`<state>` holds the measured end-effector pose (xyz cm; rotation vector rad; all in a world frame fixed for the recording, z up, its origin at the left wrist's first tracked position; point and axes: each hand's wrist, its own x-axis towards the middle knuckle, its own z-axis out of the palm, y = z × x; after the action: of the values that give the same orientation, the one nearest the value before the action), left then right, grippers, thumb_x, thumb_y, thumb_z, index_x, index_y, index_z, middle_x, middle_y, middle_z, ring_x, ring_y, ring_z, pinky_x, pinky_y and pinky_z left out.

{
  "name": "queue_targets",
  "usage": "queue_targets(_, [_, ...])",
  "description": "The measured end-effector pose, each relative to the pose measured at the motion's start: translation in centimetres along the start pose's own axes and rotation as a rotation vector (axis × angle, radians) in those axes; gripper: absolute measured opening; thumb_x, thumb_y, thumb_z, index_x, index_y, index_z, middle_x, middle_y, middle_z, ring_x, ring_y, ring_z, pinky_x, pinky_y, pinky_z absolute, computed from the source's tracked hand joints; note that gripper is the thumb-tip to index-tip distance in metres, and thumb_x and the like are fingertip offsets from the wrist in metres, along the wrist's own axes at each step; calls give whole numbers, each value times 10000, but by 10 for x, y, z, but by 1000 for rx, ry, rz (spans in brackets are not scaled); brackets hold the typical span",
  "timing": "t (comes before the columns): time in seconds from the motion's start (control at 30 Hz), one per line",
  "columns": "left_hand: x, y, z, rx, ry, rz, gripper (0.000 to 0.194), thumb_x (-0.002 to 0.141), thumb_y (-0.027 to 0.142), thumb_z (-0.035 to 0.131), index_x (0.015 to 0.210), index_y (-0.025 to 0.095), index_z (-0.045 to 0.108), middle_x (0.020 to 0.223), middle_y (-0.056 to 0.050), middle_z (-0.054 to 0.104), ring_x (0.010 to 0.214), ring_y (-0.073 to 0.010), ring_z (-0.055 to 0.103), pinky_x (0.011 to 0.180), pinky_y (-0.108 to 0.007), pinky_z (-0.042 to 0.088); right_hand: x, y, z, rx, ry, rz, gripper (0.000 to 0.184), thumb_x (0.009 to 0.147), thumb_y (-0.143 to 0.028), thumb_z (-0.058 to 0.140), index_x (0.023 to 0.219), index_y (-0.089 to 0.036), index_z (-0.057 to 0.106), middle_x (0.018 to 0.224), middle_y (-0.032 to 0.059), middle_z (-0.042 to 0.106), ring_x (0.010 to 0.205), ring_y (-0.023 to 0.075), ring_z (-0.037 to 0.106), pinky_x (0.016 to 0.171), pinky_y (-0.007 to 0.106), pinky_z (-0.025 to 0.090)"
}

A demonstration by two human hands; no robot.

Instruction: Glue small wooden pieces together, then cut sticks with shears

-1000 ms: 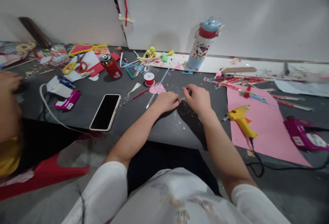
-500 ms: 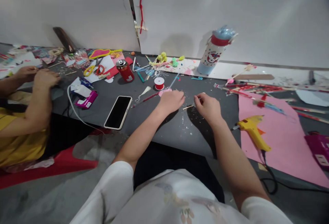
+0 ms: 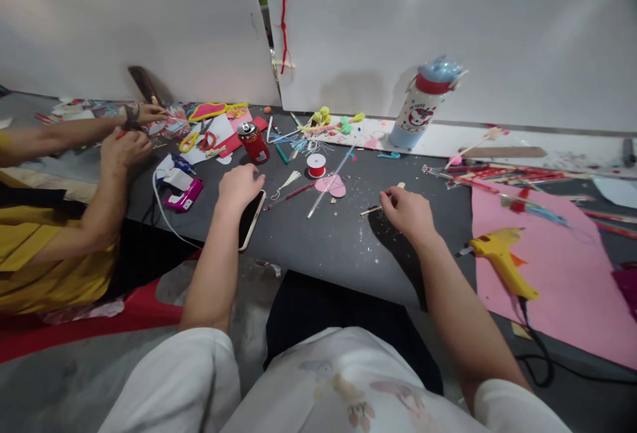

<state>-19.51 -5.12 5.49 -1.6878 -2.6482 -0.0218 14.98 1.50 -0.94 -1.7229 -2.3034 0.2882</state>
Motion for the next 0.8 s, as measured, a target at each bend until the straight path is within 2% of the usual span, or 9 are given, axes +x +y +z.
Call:
queue_targets(0.1, [3, -16, 2, 22, -31, -43, 436, 892, 432, 468, 1191, 179, 660, 1173, -154, 716, 1110, -347, 654, 920, -438, 504, 0, 0, 0, -5, 0, -3, 340, 944, -380, 433, 955, -183, 711, 807, 102, 741, 716, 227, 646, 607, 291, 261])
queue_targets(0.23, [2, -23, 4, 25, -50, -49, 437, 892, 434, 463, 1195, 182, 651, 1175, -154, 715, 1113, -341, 652, 918, -431, 502, -1, 0, 2, -3, -6, -20, 350, 947, -390, 430, 950, -176, 708, 800, 107, 739, 707, 224, 637, 603, 287, 260])
queue_targets(0.8, [-9, -16, -5, -21, -9, -40, 417, 892, 441, 462, 1146, 188, 674, 1145, -135, 729, 1087, -350, 662, 884, -442, 516, -1, 3, 4, 7, -2, -35, 362, 947, -403, 425, 939, -175, 707, 793, 102, 738, 712, 235, 645, 596, 286, 253])
